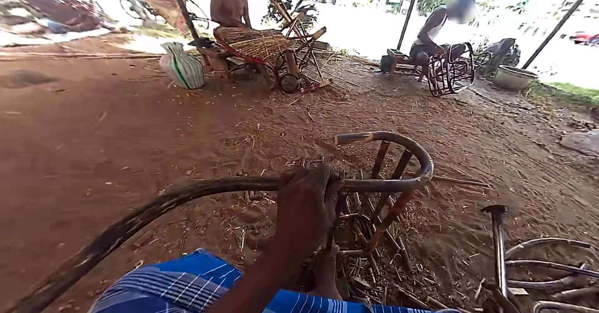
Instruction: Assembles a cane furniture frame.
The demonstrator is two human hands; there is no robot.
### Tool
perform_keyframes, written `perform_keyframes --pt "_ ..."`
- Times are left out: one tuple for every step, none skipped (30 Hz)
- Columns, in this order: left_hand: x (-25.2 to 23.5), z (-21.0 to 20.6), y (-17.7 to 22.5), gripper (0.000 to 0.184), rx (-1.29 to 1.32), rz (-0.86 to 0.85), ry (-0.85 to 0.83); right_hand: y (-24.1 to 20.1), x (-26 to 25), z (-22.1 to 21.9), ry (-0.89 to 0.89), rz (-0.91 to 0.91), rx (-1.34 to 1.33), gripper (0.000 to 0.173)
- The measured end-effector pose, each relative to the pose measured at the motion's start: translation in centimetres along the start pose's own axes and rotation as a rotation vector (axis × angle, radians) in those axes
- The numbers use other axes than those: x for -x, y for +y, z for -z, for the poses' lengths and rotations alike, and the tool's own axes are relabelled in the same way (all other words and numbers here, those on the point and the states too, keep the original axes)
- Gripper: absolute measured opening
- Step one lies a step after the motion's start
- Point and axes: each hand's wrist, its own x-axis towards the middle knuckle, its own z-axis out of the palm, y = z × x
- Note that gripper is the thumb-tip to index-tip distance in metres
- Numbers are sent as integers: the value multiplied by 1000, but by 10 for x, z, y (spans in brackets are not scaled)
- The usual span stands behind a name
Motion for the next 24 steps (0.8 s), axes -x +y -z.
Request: perform_keyframes --pt "1 1 0 18 -4 6 -6 -35 25 -13 -56 67 27 40" --pt "1 2 0 20 -10 8 -18 -69 48 -33 -61 158 64 43" --pt "2 2 0 20 -15 4 -34 -100 71 -56 -3 242 96 42" --pt "2 2 1 20 -12 -5 -51 -126 92 -78 49 302 120 42" --pt "1 2 3 20 -9 -12 -63 -146 108 -93 29 339 127 44" --pt "1 4 5 18 -2 -16 -65 -159 120 -103 -46 348 138 45" --pt "0 4 5 17 7 -12 -59 -167 129 -112 -148 344 153 47" --pt "0 5 5 17 7 -5 -52 -175 137 -123 -264 330 166 48" --pt "1 6 4 17 4 -3 -43 -184 145 -135 -371 311 164 47" --pt "1 7 3 17 1 -5 -42 -191 152 -149 -439 324 163 48" --pt "1 7 3 18 -1 -1 -46 -197 158 -161 -462 386 204 48" --pt "2 6 2 18 0 -5 -44 -203 161 -169 -446 478 309 47" --pt "3 6 2 18 2 -8 -41 -208 161 -175 -392 567 438 42" --pt "4 8 3 19 5 -8 -42 -212 160 -180 -339 625 520 36" --pt "6 10 3 19 7 -14 -41 -214 159 -185 -287 678 564 33" --pt "6 11 3 19 11 -14 -35 -215 157 -190 -252 738 617 36" --pt "6 10 2 19 10 -10 -25 -217 154 -194 -245 789 684 41" --pt "6 10 1 19 3 -11 -15 -217 151 -198 -251 816 755 49" --pt "7 10 0 18 1 -10 -20 -216 150 -202 -274 807 805 59" --pt "9 11 0 17 4 -18 -30 -216 153 -206 -310 787 809 62" --pt "10 12 0 19 5 -25 -44 -218 158 -209 -333 785 773 60" --pt "6 12 -1 18 8 -26 -34 -222 162 -213 -332 824 718 58" --pt "4 11 -2 18 12 -30 -15 -225 165 -218 -316 889 683 55" --pt "5 10 -3 18 20 -31 -9 -227 166 -222 -301 938 675 54"
